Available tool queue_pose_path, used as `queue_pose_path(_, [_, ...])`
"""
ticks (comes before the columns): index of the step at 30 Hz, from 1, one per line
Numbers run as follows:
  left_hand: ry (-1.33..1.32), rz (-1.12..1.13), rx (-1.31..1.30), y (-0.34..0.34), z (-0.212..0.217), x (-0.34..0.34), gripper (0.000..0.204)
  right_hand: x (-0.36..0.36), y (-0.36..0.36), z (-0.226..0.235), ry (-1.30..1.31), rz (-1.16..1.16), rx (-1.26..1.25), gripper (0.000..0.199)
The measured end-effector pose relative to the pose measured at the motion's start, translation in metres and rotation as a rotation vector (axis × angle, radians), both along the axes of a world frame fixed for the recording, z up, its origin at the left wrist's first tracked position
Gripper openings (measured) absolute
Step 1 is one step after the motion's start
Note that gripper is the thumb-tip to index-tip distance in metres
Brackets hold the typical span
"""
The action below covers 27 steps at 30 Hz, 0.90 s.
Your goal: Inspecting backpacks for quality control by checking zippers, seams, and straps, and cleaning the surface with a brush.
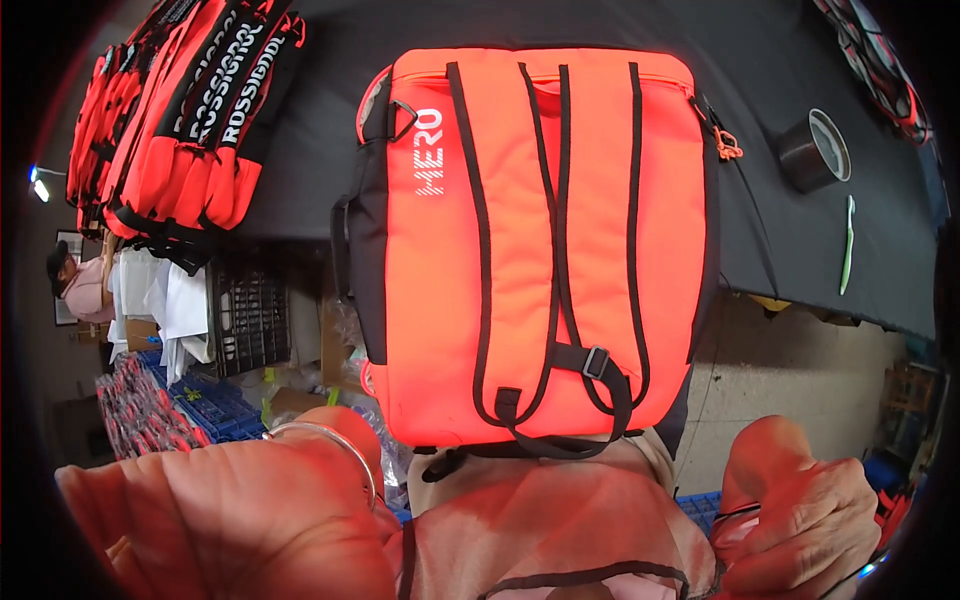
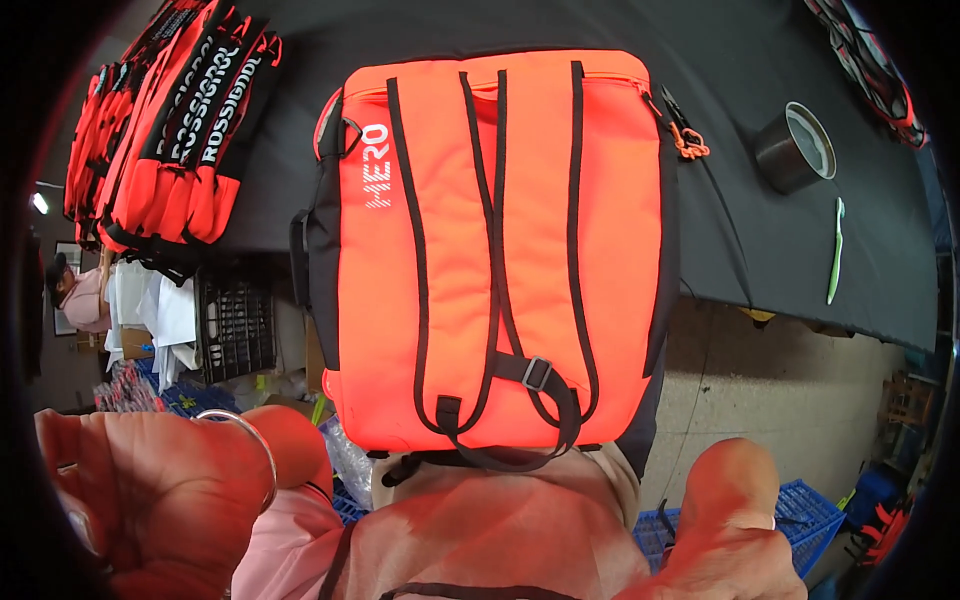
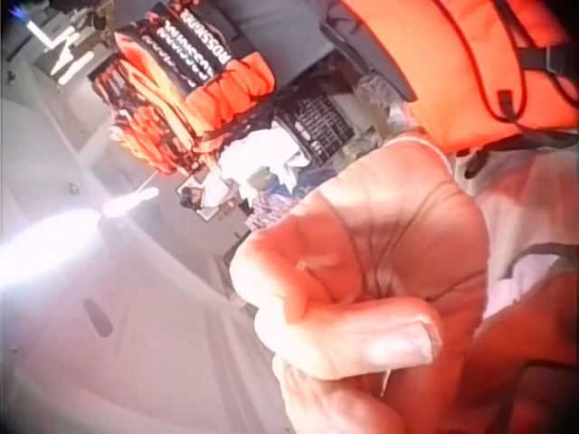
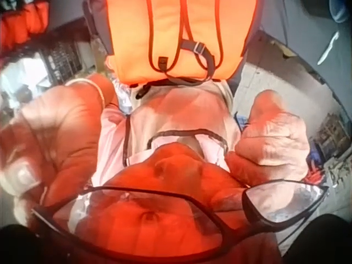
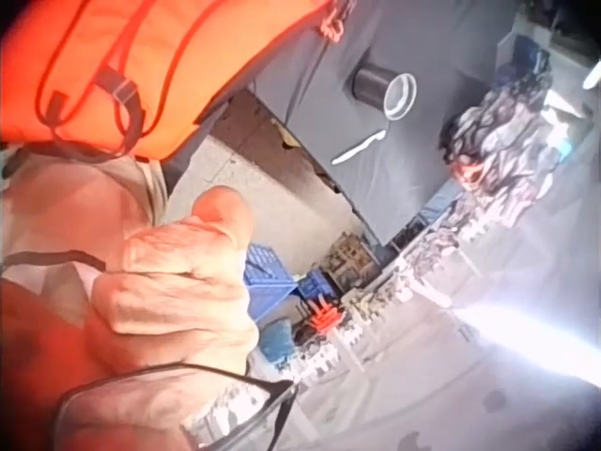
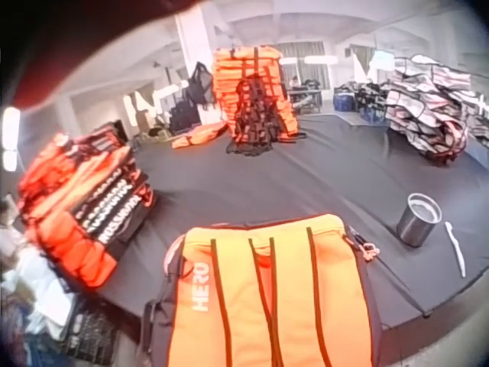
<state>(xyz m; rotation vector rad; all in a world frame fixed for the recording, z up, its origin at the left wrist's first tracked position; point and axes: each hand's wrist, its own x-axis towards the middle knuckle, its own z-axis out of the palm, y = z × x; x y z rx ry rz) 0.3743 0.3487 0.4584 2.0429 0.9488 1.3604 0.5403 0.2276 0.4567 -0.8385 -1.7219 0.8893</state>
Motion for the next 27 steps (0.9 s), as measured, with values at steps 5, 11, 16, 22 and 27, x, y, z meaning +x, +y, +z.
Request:
queue_pose_path(5, [-0.009, -0.009, -0.049, -0.001, 0.002, 0.006, 0.028, 0.011, 0.012, 0.015, -0.220, 0.098, -0.104, 0.033])
queue_pose_path(11, [-0.029, -0.056, -0.106, 0.001, 0.003, 0.012, 0.027, 0.011, 0.013, 0.015, -0.325, 0.122, -0.134, 0.037])
queue_pose_path(16, [-0.070, -0.141, -0.172, -0.001, 0.003, 0.019, 0.026, 0.006, 0.017, 0.022, -0.302, 0.103, -0.179, 0.038])
queue_pose_path(22, [-0.127, -0.110, -0.192, 0.003, 0.009, 0.020, 0.025, -0.010, -0.006, 0.011, -0.140, -0.212, -0.055, 0.025])
queue_pose_path(27, [-0.219, -0.047, -0.169, 0.005, 0.018, 0.014, 0.024, -0.019, -0.040, -0.001, -0.031, -0.723, -0.079, 0.008])
